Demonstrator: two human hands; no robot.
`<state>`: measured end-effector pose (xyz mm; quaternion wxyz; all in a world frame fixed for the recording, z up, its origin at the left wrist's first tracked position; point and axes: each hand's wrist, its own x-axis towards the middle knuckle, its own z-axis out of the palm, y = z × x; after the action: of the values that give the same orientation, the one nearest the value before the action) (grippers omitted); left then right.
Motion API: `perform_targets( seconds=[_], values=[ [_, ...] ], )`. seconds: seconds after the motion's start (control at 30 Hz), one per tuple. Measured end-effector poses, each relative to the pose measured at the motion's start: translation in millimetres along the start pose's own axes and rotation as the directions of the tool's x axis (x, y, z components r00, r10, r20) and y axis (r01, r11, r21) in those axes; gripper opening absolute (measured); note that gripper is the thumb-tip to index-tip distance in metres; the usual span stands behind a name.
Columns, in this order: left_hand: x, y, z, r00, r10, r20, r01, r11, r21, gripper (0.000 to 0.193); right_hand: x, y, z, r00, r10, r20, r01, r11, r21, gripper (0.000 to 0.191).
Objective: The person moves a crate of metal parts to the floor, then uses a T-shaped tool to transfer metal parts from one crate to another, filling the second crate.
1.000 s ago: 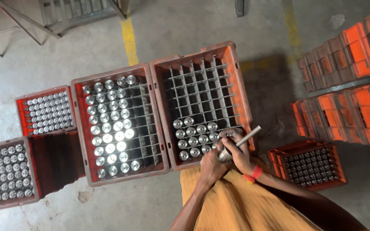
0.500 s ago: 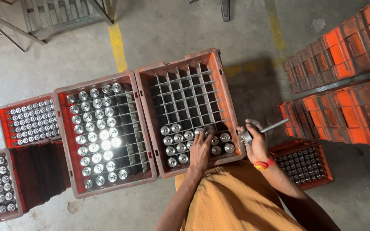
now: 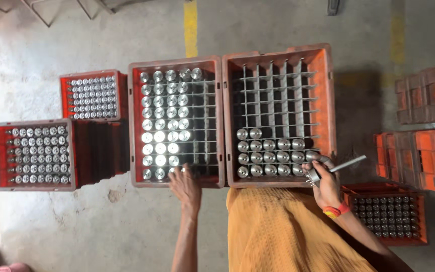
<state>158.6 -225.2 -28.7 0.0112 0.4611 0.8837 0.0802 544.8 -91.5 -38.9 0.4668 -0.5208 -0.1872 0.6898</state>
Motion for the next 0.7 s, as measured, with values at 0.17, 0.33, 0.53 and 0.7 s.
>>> perform_targets(
  seconds=[0.17, 0.33, 0.53, 0.7],
  values=[
    [6.7, -30.6, 20.6, 0.944, 0.139, -0.3, -0.063, 0.966, 0.25, 0.053, -3.3, 17.1, 29.4, 0.995, 0.018, 0.095, -0.01, 0.997, -0.082, 0.013],
    [27.4, -36.1, -41.9, 0.935, -0.138, 0.328, 0.2, 0.966, -0.165, 0.039, -12.6, 22.9, 41.3, 0.993, 0.065, 0.103, -0.055, 0.993, -0.101, 0.013],
    [27.0, -50.0, -107.0, 0.983, -0.054, 0.173, 0.181, 0.227, -0.957, 0.053, -20.7, 25.3, 33.5, 0.992, 0.12, 0.04, -0.115, 0.987, -0.11, 0.014],
    [23.6, 48.7, -34.5, 0.774, -0.091, 0.626, 0.565, -0.347, -0.749, 0.041, -16.4, 34.5, 58.4, 0.986, 0.113, 0.119, -0.101, 0.989, -0.105, 0.015]
  ],
)
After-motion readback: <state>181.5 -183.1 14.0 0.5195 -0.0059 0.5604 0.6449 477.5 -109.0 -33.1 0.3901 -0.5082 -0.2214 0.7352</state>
